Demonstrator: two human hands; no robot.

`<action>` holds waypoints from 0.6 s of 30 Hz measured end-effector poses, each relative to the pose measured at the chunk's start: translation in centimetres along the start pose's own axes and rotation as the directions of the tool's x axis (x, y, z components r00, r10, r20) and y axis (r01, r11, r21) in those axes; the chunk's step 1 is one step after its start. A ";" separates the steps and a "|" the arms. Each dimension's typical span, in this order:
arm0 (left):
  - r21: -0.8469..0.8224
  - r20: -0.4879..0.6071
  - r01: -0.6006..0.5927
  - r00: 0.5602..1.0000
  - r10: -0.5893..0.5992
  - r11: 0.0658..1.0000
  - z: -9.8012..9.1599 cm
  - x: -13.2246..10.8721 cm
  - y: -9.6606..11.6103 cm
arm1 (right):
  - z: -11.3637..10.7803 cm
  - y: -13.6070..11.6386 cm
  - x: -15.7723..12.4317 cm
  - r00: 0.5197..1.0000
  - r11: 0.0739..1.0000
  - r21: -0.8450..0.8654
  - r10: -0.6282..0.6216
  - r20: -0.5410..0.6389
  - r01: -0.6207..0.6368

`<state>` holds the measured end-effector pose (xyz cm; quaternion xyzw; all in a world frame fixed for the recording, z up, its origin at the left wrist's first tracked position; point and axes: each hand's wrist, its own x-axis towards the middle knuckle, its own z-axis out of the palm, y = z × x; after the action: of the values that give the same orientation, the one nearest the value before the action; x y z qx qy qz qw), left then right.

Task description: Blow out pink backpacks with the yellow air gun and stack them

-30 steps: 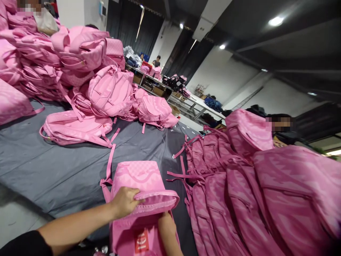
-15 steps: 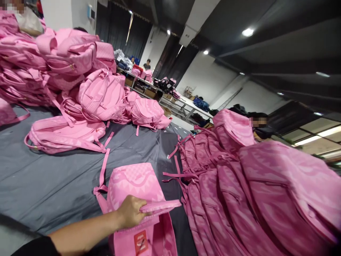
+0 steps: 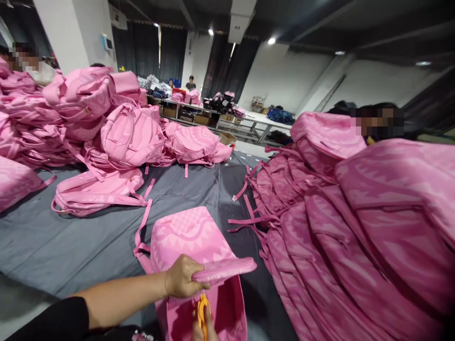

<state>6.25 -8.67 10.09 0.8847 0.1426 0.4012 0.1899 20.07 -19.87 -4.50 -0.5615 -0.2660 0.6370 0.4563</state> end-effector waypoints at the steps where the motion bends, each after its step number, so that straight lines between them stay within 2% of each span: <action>1: 0.002 0.008 -0.005 1.000 0.005 1.000 -0.2 0.2 -0.1 | -0.2 0.2 -0.3 1.000 0.998 0.062 0.025 -0.007 -0.025; 6: 0.028 0.001 0.004 1.000 -0.004 1.000 -1.8 1.4 -0.2 | -0.6 0.7 -1.8 0.983 0.956 0.233 0.182 0.000 -0.177; 9: 0.032 -0.009 -0.006 1.000 0.006 0.999 -2.7 1.8 -0.1 | -0.6 0.9 -2.3 0.982 0.924 0.348 0.186 -0.044 -0.160; 12: 0.045 0.012 -0.043 0.999 0.042 0.998 -3.1 2.1 0.2 | -0.4 1.1 -2.8 0.979 0.897 0.411 0.199 -0.038 -0.166; 15: 0.066 0.094 -0.137 0.987 0.131 0.988 -2.6 3.1 0.9 | 0.5 0.1 -3.2 0.971 0.914 0.334 0.240 0.005 -0.228; 18: 0.052 0.221 -0.332 0.924 0.313 0.942 -1.8 5.0 1.7 | 1.6 -3.5 -3.7 0.971 0.970 0.052 0.238 0.009 -0.238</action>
<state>8.21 -7.74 15.19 0.9408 -0.0080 0.3249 0.0960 19.39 -21.29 0.55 -0.5765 -0.1806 0.6944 0.3909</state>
